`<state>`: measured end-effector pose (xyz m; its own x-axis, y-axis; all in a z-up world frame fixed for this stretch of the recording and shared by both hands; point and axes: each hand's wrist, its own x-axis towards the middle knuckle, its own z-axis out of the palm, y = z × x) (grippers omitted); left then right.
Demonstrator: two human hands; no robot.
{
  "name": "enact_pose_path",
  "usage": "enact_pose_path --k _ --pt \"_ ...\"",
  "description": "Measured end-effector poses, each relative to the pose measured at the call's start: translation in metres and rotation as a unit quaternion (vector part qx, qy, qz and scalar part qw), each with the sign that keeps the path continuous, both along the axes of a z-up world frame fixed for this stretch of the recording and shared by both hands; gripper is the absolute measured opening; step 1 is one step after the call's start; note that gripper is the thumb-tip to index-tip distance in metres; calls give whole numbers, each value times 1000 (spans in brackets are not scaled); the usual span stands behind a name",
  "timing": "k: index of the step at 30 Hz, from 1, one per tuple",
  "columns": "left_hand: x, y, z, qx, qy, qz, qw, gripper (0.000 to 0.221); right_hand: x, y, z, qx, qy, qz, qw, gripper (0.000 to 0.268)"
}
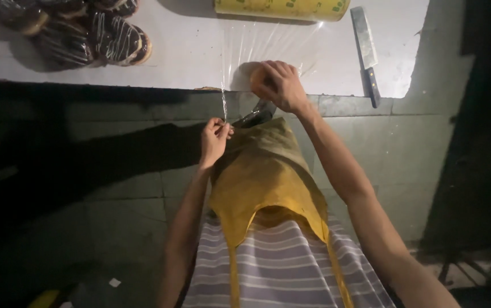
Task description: The person wraps donuts in clear plastic film at a white table. They pull a sheet of film from a yellow roll, place a donut on it, fold the film around the donut, and use a knife to cut the film from the roll, repeating for several donuts and setting wrapped ones aside.
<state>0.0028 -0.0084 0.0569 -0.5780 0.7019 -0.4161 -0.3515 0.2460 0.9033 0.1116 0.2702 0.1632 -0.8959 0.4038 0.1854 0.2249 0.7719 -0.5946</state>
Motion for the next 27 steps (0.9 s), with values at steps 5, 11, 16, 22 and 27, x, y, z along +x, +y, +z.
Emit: enact_pose_path --k 5,11,16,22,27 --pt "-4 -6 1 27 8 -4 1000 11 2 11 -20 -35 -34 -7 999 59" --pt "-4 -6 29 54 -21 14 998 12 46 -15 -6 3 18 -110 994 42" --pt "0 15 83 52 43 7 998 16 32 -92 11 -5 29 6 1000 57" --pt "-25 80 132 -45 235 -95 966 25 12 -99 -6 38 58 -8 998 35" --pt "-63 153 181 -54 315 -220 922 38 10 -52 10 -108 130 -176 970 10"
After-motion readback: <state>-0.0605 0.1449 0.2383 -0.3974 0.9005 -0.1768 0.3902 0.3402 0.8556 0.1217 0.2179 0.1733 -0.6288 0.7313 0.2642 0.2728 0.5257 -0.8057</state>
